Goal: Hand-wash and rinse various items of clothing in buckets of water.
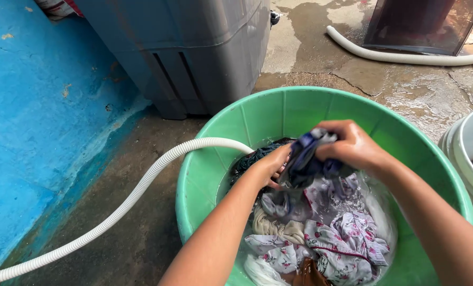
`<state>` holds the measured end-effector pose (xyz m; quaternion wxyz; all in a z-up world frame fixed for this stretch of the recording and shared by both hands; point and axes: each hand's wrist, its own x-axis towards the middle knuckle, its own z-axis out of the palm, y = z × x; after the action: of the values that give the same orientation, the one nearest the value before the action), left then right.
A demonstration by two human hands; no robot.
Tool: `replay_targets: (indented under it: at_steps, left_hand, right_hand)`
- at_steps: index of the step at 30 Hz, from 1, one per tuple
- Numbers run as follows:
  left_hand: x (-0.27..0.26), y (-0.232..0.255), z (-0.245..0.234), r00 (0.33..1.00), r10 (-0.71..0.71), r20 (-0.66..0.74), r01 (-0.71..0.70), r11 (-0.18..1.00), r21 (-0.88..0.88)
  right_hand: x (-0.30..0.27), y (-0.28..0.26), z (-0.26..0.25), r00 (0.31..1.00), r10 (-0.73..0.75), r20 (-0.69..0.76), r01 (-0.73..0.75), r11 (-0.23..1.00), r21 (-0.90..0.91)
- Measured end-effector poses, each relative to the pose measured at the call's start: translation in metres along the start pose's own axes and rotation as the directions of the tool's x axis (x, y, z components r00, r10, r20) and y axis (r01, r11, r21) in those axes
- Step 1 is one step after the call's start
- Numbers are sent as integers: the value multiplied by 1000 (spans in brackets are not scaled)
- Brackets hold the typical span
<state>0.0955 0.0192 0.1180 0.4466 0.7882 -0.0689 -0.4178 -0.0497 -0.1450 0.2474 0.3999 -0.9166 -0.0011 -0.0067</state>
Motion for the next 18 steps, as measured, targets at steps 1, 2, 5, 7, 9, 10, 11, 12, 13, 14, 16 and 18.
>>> replay_targets:
  at_steps: [1,2,5,7,9,10,11,12,13,14,16,18]
  left_hand:
    - [-10,8,3,996,-18,92,22,999,-47]
    - [-20,15,6,982,-31,184,48,995,-91]
    - [-66,43,15,931,-71,359,132,980,-149]
    - [-78,48,18,879,-34,475,163,959,-234]
    - [-86,52,21,815,15,579,204,928,-311]
    - [-86,53,24,827,146,542,162,862,-480]
    - [-87,54,27,833,271,483,118,765,-633]
    - [-75,50,27,833,272,482,117,764,-634]
    - [-64,47,26,866,356,351,-7,711,-703]
    - [-52,44,26,879,429,210,-135,645,-752]
    - [-78,57,26,944,326,-51,-262,648,-715]
    - [-88,65,28,925,211,-316,-372,666,-646]
  right_hand:
    - [0,2,-1,996,0,-92,18,981,193]
    - [0,3,-3,983,18,-180,52,925,377]
    - [2,4,0,954,45,-298,138,815,563]
    - [0,-1,2,943,92,-319,143,754,641]
    - [1,-2,3,932,141,-334,152,685,713]
    - [3,1,4,928,166,-333,136,682,718]
    - [4,4,4,924,191,-332,119,680,723]
    - [5,9,6,925,190,-331,119,681,723]
    - [6,13,7,950,144,-276,88,727,681]
    - [7,18,8,971,101,-217,61,771,634]
    - [3,-1,7,987,79,-143,34,758,652]
    - [-3,-19,8,996,58,-67,2,744,668]
